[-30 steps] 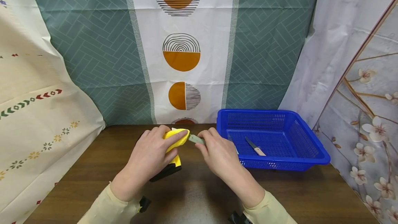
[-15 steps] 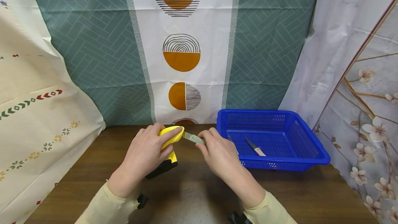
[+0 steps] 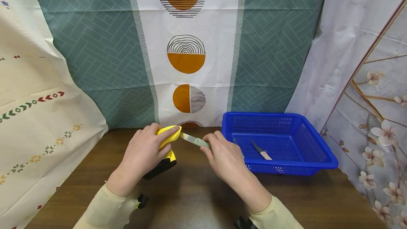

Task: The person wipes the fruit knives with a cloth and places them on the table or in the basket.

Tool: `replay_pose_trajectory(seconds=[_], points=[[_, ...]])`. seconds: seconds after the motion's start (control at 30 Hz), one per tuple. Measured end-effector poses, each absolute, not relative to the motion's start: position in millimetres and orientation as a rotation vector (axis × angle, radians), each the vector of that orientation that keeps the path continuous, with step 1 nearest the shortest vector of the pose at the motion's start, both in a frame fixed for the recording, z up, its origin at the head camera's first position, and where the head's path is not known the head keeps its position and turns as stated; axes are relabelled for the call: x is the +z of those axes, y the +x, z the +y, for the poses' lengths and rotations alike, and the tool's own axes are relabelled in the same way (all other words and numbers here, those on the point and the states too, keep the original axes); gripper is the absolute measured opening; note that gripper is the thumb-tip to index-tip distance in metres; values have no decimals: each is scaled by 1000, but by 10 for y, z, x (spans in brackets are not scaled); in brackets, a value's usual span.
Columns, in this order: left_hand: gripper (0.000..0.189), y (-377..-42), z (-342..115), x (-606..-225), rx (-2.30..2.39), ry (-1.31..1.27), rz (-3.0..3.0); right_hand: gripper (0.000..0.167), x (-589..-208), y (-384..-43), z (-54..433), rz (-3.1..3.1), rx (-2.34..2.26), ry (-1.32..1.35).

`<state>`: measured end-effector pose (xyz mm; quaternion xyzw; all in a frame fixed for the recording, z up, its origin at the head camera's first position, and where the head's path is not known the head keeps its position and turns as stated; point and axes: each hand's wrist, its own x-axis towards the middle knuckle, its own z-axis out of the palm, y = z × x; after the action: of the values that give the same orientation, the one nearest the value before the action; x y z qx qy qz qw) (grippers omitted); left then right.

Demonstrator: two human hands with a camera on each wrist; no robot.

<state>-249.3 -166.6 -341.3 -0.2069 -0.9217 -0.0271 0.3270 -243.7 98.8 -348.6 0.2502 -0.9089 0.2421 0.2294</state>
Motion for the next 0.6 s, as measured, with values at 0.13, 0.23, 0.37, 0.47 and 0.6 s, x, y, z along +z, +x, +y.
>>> replay_pose_trajectory(seconds=[0.13,0.23,0.37,0.47,0.6], points=[[50,-2501,-1687,-3407,-87,-532,-2410,14,-3485,-2437,987,-2500,665,692],[51,-2511,-1700,-3394,-96,-523,-2420,14,-3479,-2443,988,-2498,662,695],[51,-2530,-1721,-3389,-110,-512,-2434,15,-3476,-2449,992,-2509,665,687],[50,-2543,-1737,-3402,-120,-510,-2445,15,-3473,-2449,1003,-2528,670,664],[48,-2550,-1758,-3435,-115,-499,-2464,14,-3464,-2465,1029,-2546,651,644]])
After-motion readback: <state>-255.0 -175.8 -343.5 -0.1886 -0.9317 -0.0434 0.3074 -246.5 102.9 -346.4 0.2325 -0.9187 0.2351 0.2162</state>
